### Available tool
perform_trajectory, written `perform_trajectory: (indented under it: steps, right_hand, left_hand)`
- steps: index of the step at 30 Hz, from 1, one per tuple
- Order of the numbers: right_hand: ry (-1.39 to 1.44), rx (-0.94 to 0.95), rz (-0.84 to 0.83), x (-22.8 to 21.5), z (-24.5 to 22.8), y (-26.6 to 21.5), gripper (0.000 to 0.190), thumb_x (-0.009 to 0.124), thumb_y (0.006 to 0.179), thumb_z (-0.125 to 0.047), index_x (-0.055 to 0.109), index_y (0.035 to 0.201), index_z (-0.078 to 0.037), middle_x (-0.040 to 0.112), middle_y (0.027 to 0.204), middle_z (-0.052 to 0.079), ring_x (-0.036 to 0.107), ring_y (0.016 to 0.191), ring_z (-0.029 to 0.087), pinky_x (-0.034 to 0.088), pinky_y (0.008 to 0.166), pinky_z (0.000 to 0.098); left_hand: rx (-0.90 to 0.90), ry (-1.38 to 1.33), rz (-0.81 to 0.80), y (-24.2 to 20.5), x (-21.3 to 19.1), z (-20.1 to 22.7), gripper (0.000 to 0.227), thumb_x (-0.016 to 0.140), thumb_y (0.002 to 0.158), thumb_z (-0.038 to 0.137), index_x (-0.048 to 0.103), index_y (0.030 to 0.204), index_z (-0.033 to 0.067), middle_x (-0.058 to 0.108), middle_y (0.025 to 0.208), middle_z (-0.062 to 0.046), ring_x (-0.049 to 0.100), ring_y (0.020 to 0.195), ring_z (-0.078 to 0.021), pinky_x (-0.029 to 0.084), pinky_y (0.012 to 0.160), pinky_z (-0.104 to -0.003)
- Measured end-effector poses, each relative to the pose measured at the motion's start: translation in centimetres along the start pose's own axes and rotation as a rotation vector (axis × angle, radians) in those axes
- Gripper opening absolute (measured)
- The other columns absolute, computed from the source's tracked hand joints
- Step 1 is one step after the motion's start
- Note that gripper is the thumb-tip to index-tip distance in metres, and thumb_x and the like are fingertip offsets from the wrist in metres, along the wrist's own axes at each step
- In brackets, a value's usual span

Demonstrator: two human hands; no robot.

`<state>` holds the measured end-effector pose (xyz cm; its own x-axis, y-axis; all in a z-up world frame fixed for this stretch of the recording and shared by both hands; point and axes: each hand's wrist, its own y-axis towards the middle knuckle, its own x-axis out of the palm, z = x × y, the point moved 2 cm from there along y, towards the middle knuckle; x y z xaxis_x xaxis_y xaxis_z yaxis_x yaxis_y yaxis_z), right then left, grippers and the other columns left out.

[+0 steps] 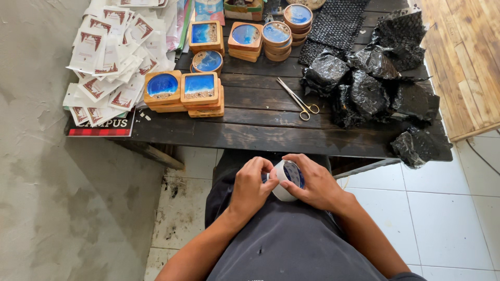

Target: The person places a small round object into a piece of bubble wrap, folds the wrap over it, and secures it using tape cut with scissors.

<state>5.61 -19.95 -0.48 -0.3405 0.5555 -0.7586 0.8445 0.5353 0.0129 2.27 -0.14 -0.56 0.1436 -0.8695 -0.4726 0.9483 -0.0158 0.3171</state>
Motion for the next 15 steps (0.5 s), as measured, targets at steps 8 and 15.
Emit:
perform_trajectory:
  steps: [8,15]
  right_hand:
    - [0.118,0.071,0.024,0.0,1.0,-0.5,0.062,0.065,0.090,-0.051,0.050,0.142,-0.021,0.067,0.119,0.015,0.067,0.110,0.043,0.054,0.091,0.0557]
    - [0.120,0.042,0.044,0.1,0.6,-0.3,0.062,0.063,0.092,-0.052,0.049,0.143,-0.019,0.067,0.118,0.017,0.067,0.108,0.045,0.054,0.089,0.0566]
  left_hand:
    - [-0.227,-0.307,-0.028,0.4,-0.7,0.6,0.011,0.066,0.096,0.017,0.073,0.090,0.0106,0.072,0.081,-0.009,0.075,0.082,-0.0236,0.060,0.073,-0.032]
    - [-0.025,-0.221,-0.037,0.0,-0.7,1.4,0.020,0.081,0.088,0.021,0.073,0.103,0.0109,0.070,0.099,-0.007,0.071,0.098,-0.0276,0.061,0.083,-0.037]
